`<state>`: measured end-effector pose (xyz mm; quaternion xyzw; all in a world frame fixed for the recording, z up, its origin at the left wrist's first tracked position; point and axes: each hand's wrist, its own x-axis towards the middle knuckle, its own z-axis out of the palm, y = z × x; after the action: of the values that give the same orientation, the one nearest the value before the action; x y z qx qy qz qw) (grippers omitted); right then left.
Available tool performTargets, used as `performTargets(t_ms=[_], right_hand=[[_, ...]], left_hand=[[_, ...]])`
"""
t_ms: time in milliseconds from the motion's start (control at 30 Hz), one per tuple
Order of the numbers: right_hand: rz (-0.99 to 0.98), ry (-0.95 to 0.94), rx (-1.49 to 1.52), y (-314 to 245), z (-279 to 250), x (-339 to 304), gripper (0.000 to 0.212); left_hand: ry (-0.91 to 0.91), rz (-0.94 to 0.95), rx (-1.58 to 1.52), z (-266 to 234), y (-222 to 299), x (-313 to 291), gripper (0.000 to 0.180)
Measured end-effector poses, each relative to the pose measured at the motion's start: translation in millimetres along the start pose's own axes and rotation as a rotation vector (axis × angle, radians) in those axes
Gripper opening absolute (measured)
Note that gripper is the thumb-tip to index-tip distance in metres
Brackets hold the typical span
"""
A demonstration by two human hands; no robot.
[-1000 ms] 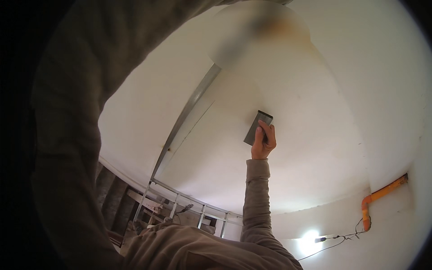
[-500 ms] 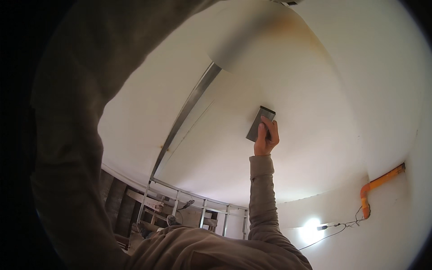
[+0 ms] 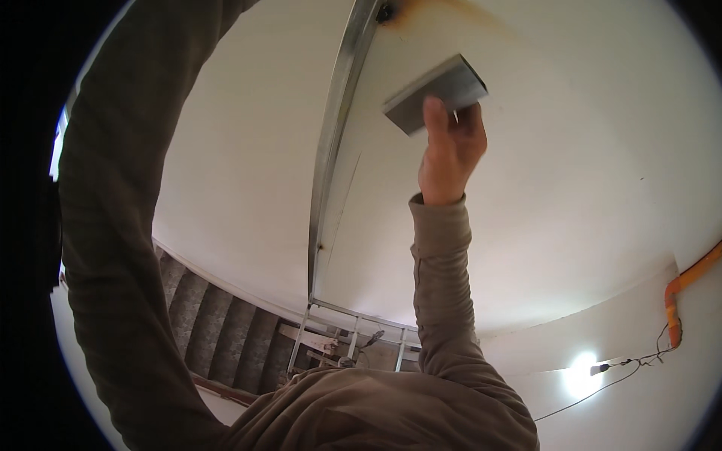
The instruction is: The person hangs a welding cable onto a ceiling metal frame, holds a metal profile against the ceiling and wall to check alignment, and fits short metal tube pieces against the frame joints.
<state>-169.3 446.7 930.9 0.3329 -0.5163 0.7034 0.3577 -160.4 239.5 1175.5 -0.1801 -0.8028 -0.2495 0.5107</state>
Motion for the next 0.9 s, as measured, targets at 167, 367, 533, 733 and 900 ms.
performTargets(t_ms=[167,367,533,733,900], right_hand=[[-0.157,0.272,0.201,4.6,34.1,23.0,0.044],[-0.046,0.167,0.309,38.6,64.9,39.1,0.044],[-0.190,0.320,0.252,31.0,64.5,46.8,0.045],[-0.131,0.220,0.126,22.3,62.8,54.6,0.040],[-0.041,0.118,0.092,32.1,64.4,55.2,0.037]], left_hand=[[-0.152,0.011,-0.022,-2.2,-2.6,0.5,0.054],[-0.094,0.029,-0.131,-1.7,0.4,-2.1,0.049],[-0.071,0.061,-0.136,-0.4,-1.6,0.6,0.048],[-0.129,0.131,-0.199,-7.2,-8.0,3.6,0.049],[-0.098,0.076,-0.148,-6.2,-5.6,1.6,0.052]])
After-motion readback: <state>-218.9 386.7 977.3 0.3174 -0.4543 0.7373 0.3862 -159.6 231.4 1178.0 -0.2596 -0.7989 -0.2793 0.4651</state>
